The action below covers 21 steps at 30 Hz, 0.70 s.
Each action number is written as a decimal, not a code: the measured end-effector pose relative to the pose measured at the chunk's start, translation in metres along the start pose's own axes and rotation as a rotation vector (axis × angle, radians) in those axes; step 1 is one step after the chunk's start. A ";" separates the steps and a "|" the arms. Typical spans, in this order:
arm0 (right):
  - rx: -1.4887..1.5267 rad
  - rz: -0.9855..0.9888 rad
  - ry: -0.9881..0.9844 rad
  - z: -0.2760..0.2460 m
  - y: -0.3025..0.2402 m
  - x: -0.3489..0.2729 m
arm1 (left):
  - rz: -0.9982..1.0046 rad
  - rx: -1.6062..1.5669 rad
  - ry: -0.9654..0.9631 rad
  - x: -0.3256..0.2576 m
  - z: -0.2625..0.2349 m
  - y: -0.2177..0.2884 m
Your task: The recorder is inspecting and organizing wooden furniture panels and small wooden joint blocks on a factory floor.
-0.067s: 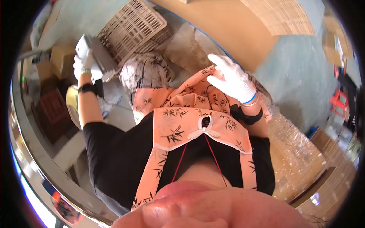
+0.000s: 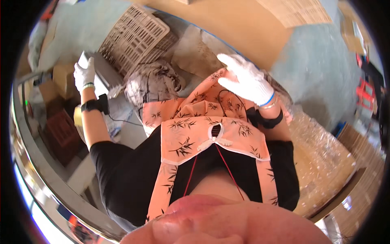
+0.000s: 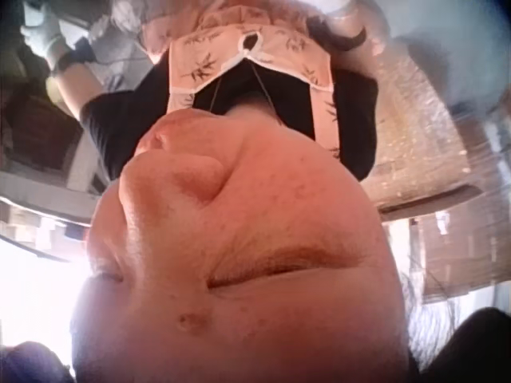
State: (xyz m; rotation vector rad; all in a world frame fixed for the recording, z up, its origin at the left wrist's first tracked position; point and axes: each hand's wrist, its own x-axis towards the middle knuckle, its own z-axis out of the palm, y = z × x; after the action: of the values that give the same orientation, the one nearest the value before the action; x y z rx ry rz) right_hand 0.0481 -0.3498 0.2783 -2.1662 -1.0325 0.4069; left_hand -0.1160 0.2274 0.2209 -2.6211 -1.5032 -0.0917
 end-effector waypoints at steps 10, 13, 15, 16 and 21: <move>1.134 0.247 0.066 -0.059 0.047 0.046 | 0.624 -0.494 -0.241 0.006 -0.088 0.285; 1.337 0.180 0.051 -0.047 0.067 0.095 | 0.595 -0.533 -0.374 0.024 -0.069 0.308; 1.356 0.330 0.175 -0.033 0.059 0.139 | 0.532 -0.475 -0.404 0.034 -0.064 0.311; 1.348 0.329 0.170 -0.028 0.053 0.159 | 0.527 -0.483 -0.403 0.039 -0.063 0.310; 1.557 0.426 0.214 0.020 0.054 0.266 | 0.646 -0.470 -0.346 0.088 -0.035 0.309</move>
State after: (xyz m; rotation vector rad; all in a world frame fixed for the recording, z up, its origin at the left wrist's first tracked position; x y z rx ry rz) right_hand 0.2357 -0.1590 0.2302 -0.8983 0.0590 0.7870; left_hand 0.1955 0.1438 0.2425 -3.5155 -0.6681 0.0845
